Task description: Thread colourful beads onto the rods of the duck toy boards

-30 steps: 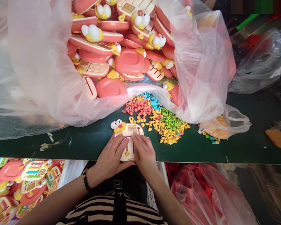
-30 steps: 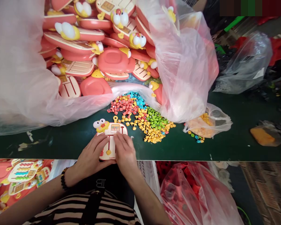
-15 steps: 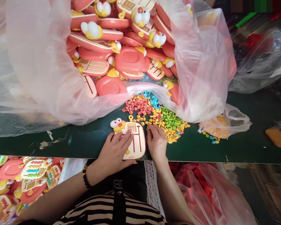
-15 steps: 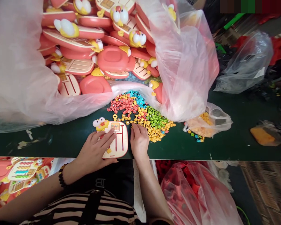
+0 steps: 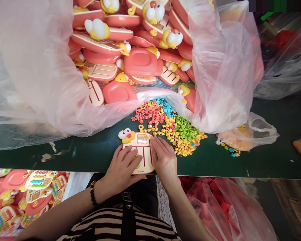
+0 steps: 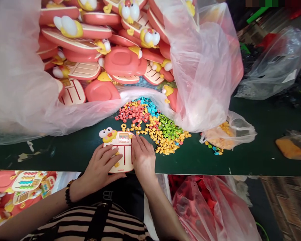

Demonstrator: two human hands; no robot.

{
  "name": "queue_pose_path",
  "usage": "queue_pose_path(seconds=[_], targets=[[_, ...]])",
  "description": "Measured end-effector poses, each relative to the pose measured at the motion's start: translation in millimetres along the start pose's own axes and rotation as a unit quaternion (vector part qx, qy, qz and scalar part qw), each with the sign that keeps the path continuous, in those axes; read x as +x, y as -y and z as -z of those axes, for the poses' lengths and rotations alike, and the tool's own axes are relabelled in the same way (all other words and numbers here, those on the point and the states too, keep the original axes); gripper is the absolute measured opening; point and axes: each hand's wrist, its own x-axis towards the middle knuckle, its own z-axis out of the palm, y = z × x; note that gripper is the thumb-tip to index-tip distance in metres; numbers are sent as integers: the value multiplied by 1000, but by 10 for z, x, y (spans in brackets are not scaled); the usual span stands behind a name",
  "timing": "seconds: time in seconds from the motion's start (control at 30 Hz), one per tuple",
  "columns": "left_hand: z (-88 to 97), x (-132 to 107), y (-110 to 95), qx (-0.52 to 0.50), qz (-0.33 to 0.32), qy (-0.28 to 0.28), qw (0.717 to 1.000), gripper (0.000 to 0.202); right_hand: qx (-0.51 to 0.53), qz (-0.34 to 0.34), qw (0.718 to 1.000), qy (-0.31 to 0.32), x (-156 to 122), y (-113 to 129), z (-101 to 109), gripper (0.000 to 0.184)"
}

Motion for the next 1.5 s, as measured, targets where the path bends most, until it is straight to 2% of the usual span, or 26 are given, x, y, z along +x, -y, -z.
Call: queue_pose_path(seconds=[0.13,0.3,0.43,0.5,0.67,0.87,1.03,1.13,1.23,1.4,1.5], targets=[[1,-5,2,-4,2,9,1000,46,-15,9,1000,24,-32,16,26,31],[7,-1,6,-16,-1,3,1000,48,31,-23,999,-4,55,44,52,32],[16,9,10,-20,2,-3,1000,50,39,26,997,54,51,102,35,37],[20,15,12,-27,5,-7,1000,49,34,28,997,65,-9,146,19,37],[19,13,19,-42,10,-1,999,48,29,-15,999,43,-106,219,36,38],[9,-18,17,-30,14,13,999,47,62,-45,997,30,97,160,35,30],[0,-25,9,-37,23,7,999,54,96,-52,992,63,115,144,120,21],[-11,-40,22,-50,31,-3,998,60,134,-63,985,83,57,182,177,24],[-27,-55,45,-65,36,-19,997,62,156,-104,980,66,38,234,135,29],[-37,-63,67,-76,40,-33,996,68,195,-171,966,-11,134,243,-2,23],[-33,-67,63,-87,40,-36,995,73,229,-150,962,22,186,266,8,24]])
